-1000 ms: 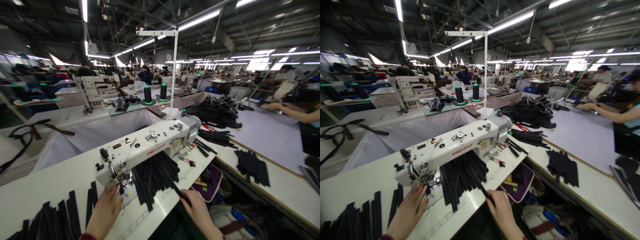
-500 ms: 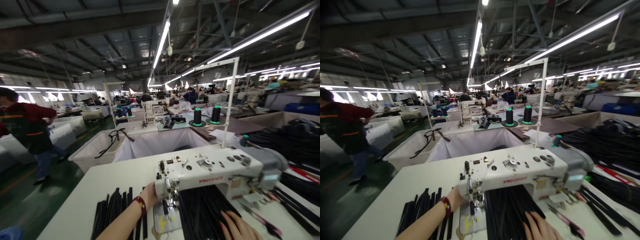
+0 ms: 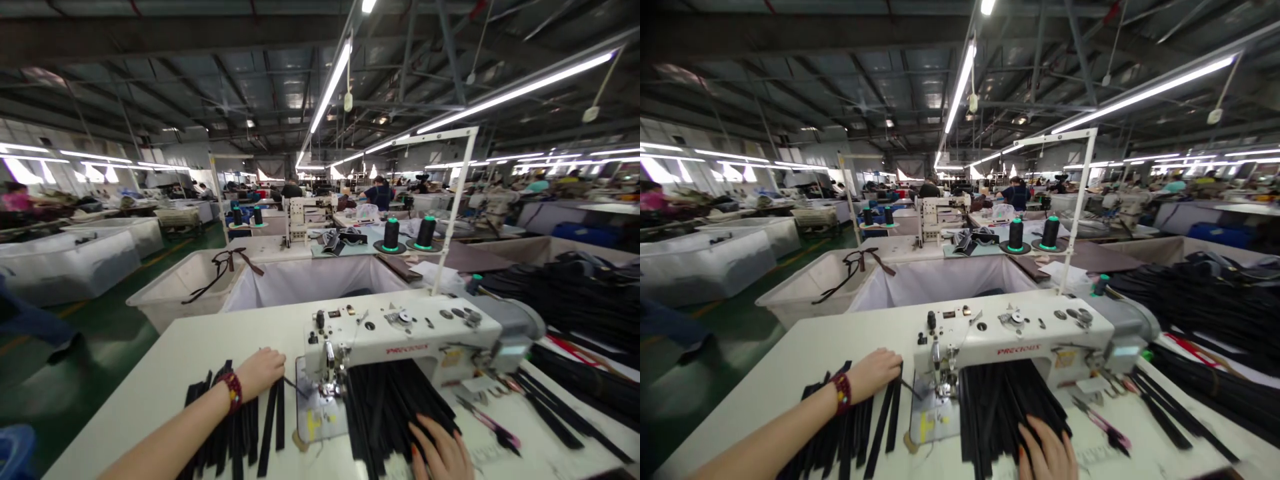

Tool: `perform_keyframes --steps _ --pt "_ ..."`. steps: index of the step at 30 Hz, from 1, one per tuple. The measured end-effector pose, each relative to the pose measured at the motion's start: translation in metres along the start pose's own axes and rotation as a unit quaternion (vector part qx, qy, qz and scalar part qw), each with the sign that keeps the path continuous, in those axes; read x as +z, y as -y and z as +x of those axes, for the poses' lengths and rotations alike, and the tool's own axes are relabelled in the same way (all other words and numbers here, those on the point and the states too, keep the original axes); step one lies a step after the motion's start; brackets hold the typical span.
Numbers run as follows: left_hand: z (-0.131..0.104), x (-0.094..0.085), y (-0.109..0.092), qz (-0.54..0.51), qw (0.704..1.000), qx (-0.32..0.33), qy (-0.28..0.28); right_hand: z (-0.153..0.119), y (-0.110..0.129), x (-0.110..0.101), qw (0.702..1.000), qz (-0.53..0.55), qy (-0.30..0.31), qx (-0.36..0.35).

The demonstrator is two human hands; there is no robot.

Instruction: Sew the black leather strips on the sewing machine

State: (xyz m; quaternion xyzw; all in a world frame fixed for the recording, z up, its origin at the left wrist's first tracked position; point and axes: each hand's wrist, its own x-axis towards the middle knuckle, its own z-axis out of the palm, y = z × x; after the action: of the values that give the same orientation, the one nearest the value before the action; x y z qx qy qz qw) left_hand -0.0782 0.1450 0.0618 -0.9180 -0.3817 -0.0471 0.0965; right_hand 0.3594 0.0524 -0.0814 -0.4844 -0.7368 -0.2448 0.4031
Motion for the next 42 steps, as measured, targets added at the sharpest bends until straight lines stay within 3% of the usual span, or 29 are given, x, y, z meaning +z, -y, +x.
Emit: perform_keyframes --steps 3,4,5,7,9,10,12,13,14,15,19,20,22,25,30,36,42 --pt "-0.039 -0.019 -0.022 -0.049 0.997 -0.063 -0.006 0.005 0.025 -0.015 0.999 0.033 0.023 0.016" --pt "-0.05 -0.022 -0.037 -0.135 0.982 -0.131 -0.023 0.007 0.04 -0.017 0.998 0.054 0.023 0.002" --pt "-0.058 -0.022 -0.056 -0.235 0.952 -0.193 -0.031 0.008 0.059 -0.017 0.996 0.083 0.026 -0.026" --pt "-0.067 -0.015 -0.098 -0.431 0.854 -0.288 -0.038 0.013 0.102 -0.017 0.982 0.156 0.017 -0.101" --pt "-0.065 -0.001 -0.138 -0.592 0.741 -0.316 -0.012 0.022 0.142 -0.018 0.963 0.216 0.006 -0.162" --pt "-0.062 0.008 -0.153 -0.639 0.701 -0.317 -0.006 0.027 0.157 -0.02 0.956 0.239 0.011 -0.17" --pt "-0.055 0.025 -0.172 -0.688 0.653 -0.316 -0.001 0.039 0.173 -0.025 0.943 0.273 0.058 -0.182" --pt "-0.052 0.032 -0.175 -0.69 0.65 -0.318 -0.002 0.044 0.173 -0.028 0.939 0.281 0.078 -0.182" --pt "-0.05 0.038 -0.174 -0.675 0.664 -0.322 -0.01 0.048 0.171 -0.031 0.937 0.283 0.097 -0.178" --pt "-0.049 0.042 -0.171 -0.641 0.695 -0.324 -0.026 0.05 0.165 -0.034 0.938 0.28 0.11 -0.17" --pt "-0.048 0.05 -0.15 -0.37 0.889 -0.25 -0.101 0.047 0.142 -0.031 0.949 0.255 0.137 -0.125" --pt "-0.045 0.051 -0.147 -0.307 0.922 -0.215 -0.096 0.045 0.139 -0.027 0.951 0.252 0.14 -0.116" --pt "-0.039 0.054 -0.143 -0.22 0.96 -0.16 -0.064 0.04 0.138 -0.017 0.953 0.251 0.134 -0.102" --pt "-0.028 0.059 -0.143 -0.159 0.978 -0.129 -0.032 0.034 0.142 -0.001 0.958 0.248 0.103 -0.103" --pt "-0.026 0.066 -0.14 -0.151 0.983 -0.094 -0.041 0.025 0.141 0.014 0.956 0.252 0.077 -0.126" --pt "-0.022 0.073 -0.134 -0.144 0.983 -0.111 -0.026 0.039 0.139 0.022 0.96 0.241 0.122 -0.077" --pt "-0.013 0.079 -0.128 -0.149 0.981 -0.114 -0.038 0.048 0.138 0.019 0.956 0.229 0.163 -0.087"
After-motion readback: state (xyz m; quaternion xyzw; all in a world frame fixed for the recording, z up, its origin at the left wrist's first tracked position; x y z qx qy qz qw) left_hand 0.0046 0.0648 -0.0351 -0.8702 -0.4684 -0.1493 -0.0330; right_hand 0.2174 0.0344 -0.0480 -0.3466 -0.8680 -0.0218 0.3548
